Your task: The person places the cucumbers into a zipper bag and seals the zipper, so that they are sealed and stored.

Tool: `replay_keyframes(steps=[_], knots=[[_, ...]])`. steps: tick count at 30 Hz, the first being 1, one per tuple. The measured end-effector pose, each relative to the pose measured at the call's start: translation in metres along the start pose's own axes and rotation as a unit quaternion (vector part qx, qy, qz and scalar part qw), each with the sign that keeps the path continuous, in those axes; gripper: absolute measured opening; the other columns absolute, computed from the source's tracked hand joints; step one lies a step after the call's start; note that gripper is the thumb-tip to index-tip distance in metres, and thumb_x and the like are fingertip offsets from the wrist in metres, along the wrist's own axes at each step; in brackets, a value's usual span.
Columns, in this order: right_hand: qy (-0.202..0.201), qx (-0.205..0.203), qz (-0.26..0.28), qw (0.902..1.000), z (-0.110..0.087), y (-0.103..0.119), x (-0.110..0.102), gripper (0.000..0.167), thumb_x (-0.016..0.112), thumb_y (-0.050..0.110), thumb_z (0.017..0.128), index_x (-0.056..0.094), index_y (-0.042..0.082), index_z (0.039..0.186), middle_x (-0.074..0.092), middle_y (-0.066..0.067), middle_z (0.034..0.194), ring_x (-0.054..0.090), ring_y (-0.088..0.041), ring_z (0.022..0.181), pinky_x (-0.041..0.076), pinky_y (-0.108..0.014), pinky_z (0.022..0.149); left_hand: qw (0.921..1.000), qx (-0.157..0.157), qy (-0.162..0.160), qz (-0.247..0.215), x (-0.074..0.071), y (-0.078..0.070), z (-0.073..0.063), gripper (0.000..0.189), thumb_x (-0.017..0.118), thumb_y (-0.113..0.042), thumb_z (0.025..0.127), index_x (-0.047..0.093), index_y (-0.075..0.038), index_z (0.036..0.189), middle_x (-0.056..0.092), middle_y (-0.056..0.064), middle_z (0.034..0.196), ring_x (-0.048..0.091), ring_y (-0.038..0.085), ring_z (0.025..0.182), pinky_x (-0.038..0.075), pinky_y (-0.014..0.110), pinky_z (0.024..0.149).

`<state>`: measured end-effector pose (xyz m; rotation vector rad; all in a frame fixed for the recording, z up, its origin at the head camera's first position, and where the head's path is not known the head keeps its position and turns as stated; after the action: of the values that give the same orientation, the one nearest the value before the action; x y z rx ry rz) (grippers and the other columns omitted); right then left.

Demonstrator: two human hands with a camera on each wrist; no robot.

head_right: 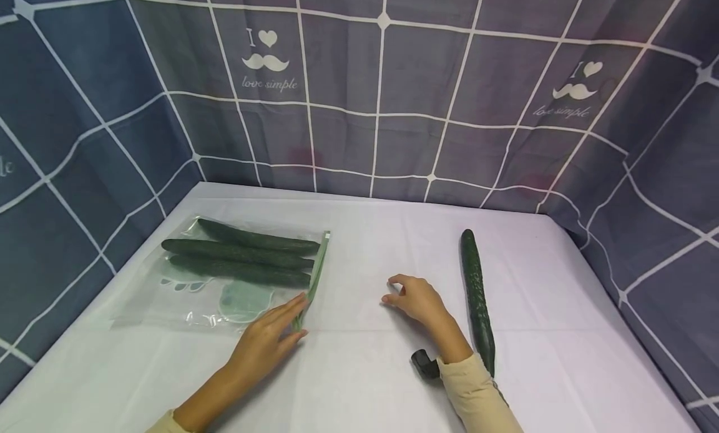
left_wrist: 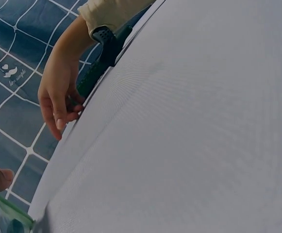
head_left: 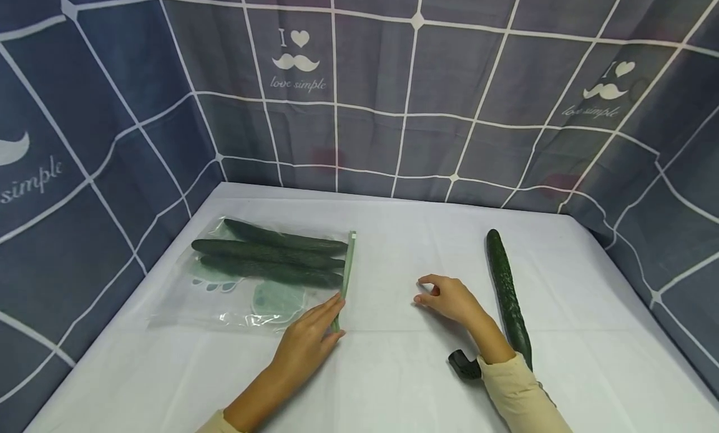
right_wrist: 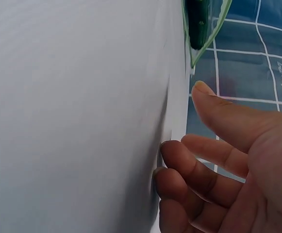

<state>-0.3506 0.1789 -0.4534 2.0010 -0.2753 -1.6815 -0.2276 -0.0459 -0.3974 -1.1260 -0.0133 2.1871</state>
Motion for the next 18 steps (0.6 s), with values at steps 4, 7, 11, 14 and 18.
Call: replay_keyframes(steps=[4, 7, 11, 14, 18], knots=[[-0.004, 0.007, -0.012, 0.9999, -0.01, -0.009, -0.005, 0.047, 0.068, 0.034, 0.081, 0.059, 0.009, 0.12, 0.055, 0.001, 0.07, 0.044, -0.012, 0.059, 0.036, -0.026, 0.053, 1.0, -0.006, 0.004, -0.001, 0.0, 0.001, 0.0, 0.056, 0.081, -0.012, 0.063, 0.062, -0.003, 0.115, 0.061, 0.01, 0.12, 0.063, 0.023, 0.1, 0.053, 0.032, 0.081], [-0.008, 0.007, -0.022, 0.9997, -0.017, -0.014, -0.009, 0.048, 0.067, 0.034, 0.081, 0.058, 0.01, 0.121, 0.057, 0.001, 0.072, 0.046, -0.012, 0.06, 0.038, -0.026, 0.054, 1.0, -0.007, 0.002, -0.003, 0.0, 0.002, 0.0, 0.056, 0.081, -0.012, 0.063, 0.062, -0.003, 0.114, 0.061, 0.01, 0.12, 0.063, 0.024, 0.099, 0.054, 0.033, 0.081], [-0.01, 0.008, -0.029, 0.9995, -0.031, -0.022, -0.015, 0.049, 0.068, 0.034, 0.08, 0.057, 0.009, 0.122, 0.058, 0.002, 0.074, 0.047, -0.011, 0.061, 0.039, -0.027, 0.055, 1.0, -0.007, 0.0, -0.004, -0.001, 0.002, -0.001, 0.055, 0.082, -0.012, 0.063, 0.062, -0.003, 0.114, 0.062, 0.01, 0.119, 0.063, 0.024, 0.099, 0.054, 0.034, 0.081], [-0.009, 0.012, -0.035, 0.9993, -0.043, -0.027, -0.019, 0.052, 0.068, 0.034, 0.08, 0.055, 0.009, 0.124, 0.059, 0.003, 0.075, 0.047, -0.01, 0.062, 0.039, -0.026, 0.055, 1.0, -0.006, -0.001, -0.004, -0.001, 0.002, -0.001, 0.055, 0.082, -0.012, 0.063, 0.062, -0.003, 0.113, 0.062, 0.01, 0.119, 0.063, 0.023, 0.099, 0.054, 0.034, 0.081], [-0.026, 0.013, -0.054, 0.9981, -0.062, -0.03, -0.032, 0.055, 0.068, 0.035, 0.08, 0.054, 0.007, 0.125, 0.063, 0.001, 0.083, 0.055, -0.013, 0.071, 0.043, -0.028, 0.056, 1.0, -0.002, -0.005, -0.007, -0.002, 0.001, 0.0, 0.056, 0.082, -0.012, 0.062, 0.062, -0.003, 0.113, 0.062, 0.011, 0.119, 0.064, 0.024, 0.099, 0.054, 0.034, 0.08]])
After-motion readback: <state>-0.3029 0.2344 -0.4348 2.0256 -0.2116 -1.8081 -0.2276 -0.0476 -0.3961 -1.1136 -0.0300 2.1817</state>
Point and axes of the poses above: each hand's wrist, its own z-axis towards the middle knuckle, its own x-axis out of the palm, y = z × x, the point moved 10 cm from there along z, towards the middle knuckle
